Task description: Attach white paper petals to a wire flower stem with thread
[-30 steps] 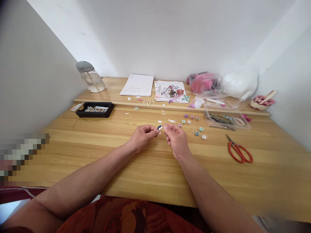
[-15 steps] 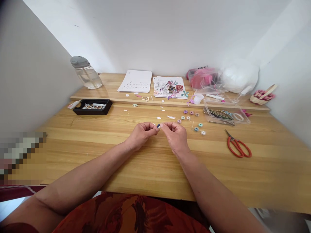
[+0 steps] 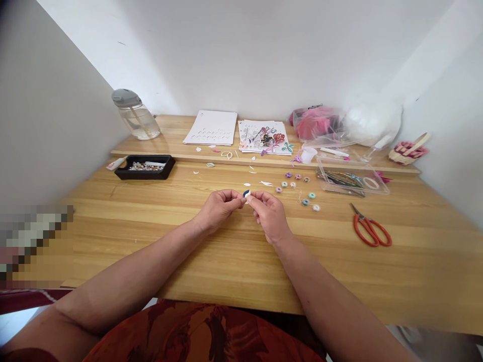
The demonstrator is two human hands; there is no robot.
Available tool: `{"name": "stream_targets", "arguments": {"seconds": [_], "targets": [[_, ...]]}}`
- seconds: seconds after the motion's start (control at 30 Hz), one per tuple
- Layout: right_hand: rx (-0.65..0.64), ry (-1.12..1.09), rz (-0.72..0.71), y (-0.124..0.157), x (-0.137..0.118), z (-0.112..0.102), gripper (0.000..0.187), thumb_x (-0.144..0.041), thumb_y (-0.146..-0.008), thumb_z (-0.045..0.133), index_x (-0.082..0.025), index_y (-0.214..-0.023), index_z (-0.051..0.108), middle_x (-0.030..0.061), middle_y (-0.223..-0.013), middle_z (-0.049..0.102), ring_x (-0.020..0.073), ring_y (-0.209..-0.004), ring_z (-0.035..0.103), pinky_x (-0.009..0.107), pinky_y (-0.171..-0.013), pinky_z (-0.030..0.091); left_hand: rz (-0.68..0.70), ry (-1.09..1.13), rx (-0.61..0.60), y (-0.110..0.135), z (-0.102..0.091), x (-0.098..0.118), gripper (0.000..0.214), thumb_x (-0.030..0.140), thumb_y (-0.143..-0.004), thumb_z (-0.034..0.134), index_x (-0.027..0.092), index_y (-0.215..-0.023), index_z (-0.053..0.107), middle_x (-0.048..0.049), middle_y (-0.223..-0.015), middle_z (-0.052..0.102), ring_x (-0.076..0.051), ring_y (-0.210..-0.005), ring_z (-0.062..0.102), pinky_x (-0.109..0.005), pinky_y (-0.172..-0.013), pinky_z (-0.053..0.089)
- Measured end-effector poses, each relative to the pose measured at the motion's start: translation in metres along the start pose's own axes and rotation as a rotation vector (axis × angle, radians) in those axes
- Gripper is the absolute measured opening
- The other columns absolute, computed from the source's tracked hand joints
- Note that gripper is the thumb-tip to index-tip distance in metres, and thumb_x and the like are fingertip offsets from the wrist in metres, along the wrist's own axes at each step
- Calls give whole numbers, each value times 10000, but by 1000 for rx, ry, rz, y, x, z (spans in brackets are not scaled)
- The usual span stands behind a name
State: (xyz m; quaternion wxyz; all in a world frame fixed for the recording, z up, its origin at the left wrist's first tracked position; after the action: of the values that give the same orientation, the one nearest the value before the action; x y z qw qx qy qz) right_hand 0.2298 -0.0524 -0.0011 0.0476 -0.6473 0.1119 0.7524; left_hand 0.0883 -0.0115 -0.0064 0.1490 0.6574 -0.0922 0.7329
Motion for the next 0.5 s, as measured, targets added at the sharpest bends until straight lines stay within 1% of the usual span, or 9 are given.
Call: {"name": "stream_targets", "arguments": {"seconds": [0.17,0.3,0.5], "targets": [[59,-8,-39,-2,-4,-4,314,-421,-632,833,-173,-775,702,-30,-601,530,84,-519,418,208,-416,285,1,-29,-28,0,1,0,328,437,-673,787,140,-705,652,6,-684,613,-85,-604,453,-243,-620,354],[65,-17,-53,-2,-6,-4,303,-408,-611,843,-175,-749,706,-29,-565,528,86,-502,400,220,-419,285,1,-48,-44,0,1,-2,323,437,-682,781,143,-704,647,11,-685,608,-87,-603,453,-245,-622,356],[56,-22,-59,-2,-5,-3,287,-395,-620,834,-183,-788,738,-29,-560,534,85,-493,381,227,-422,265,13,-47,-83,1,2,-3,296,416,-707,762,146,-706,641,12,-694,603,-94,-632,466,-252,-647,359]]}}
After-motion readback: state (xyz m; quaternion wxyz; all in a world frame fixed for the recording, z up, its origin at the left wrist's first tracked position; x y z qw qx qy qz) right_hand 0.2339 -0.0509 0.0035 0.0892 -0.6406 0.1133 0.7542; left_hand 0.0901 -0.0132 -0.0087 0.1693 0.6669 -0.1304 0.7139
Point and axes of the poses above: each hand's wrist, its own y-axis away from the middle knuckle, its own z-axis out of the palm, x = y × z, the point moved 3 cm from there along -y, towards the middle knuckle
